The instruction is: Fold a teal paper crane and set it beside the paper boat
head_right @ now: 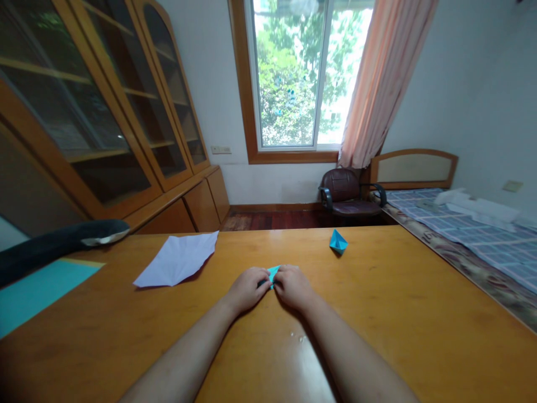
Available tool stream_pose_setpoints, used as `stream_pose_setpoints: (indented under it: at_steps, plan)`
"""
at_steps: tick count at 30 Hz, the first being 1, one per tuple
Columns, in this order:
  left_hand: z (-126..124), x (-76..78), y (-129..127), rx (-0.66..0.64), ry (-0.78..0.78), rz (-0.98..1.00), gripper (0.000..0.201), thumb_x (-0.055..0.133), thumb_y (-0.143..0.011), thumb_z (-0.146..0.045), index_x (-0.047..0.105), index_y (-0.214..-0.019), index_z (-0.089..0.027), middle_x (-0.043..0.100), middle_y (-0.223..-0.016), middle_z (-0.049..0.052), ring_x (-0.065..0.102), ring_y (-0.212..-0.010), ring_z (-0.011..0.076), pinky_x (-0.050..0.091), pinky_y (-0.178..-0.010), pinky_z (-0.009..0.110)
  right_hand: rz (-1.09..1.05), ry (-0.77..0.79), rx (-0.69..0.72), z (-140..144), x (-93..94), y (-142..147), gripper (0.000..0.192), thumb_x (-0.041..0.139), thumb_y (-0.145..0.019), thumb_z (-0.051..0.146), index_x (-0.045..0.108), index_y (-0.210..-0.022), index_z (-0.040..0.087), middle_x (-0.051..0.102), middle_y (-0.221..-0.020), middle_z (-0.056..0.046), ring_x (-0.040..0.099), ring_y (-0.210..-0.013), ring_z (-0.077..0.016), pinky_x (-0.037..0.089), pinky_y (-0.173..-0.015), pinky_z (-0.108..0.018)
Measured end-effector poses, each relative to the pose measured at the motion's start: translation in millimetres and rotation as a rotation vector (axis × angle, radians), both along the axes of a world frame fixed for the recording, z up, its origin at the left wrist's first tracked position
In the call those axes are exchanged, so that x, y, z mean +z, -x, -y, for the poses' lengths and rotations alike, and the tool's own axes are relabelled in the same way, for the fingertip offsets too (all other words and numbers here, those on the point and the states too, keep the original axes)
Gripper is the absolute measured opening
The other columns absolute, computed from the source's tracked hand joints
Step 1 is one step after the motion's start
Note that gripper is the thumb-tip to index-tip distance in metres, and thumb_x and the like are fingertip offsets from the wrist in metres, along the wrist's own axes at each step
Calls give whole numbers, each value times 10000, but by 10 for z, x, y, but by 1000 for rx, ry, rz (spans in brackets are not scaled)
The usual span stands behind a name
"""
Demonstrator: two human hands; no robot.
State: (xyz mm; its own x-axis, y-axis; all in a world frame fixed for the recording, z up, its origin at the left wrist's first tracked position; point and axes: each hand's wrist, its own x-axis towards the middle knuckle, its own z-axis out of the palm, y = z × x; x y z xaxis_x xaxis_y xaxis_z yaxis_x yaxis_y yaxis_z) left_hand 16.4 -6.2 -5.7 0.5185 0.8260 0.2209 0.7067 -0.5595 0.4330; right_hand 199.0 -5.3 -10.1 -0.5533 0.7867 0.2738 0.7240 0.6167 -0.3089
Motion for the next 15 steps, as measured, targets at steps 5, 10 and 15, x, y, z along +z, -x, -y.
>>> stream_pose_setpoints:
  at_steps: [5, 10, 15]
  plan:
    - [16, 19, 1, -8, -43, -33, 224, 506, -879, -274, 653, -738, -180, 675, -855, 56, 583, -834, 178, 424, -772, 274, 45, -34, -37, -18, -36, 12, 211, 526, -862, 203, 705, -751, 187, 670, -778, -42, 565, -754, -153, 371, -706, -249]
    - [37, 22, 25, 13, -107, -71, 212, 532, -866, -275, 680, -747, -182, 665, -906, 65, 562, -883, 189, 419, -794, 290, 65, -64, -53, 18, -7, 6, 239, 517, -877, 226, 688, -719, 174, 655, -750, -44, 551, -721, -149, 346, -670, -251]
    - [30, 8, 23, 69, -123, -160, 280, 507, -888, -330, 681, -723, -185, 648, -837, 66, 555, -825, 191, 403, -738, 297, 76, -36, -79, 23, 10, 3, 270, 504, -897, 263, 679, -714, 170, 652, -748, -48, 549, -708, -147, 337, -660, -251]
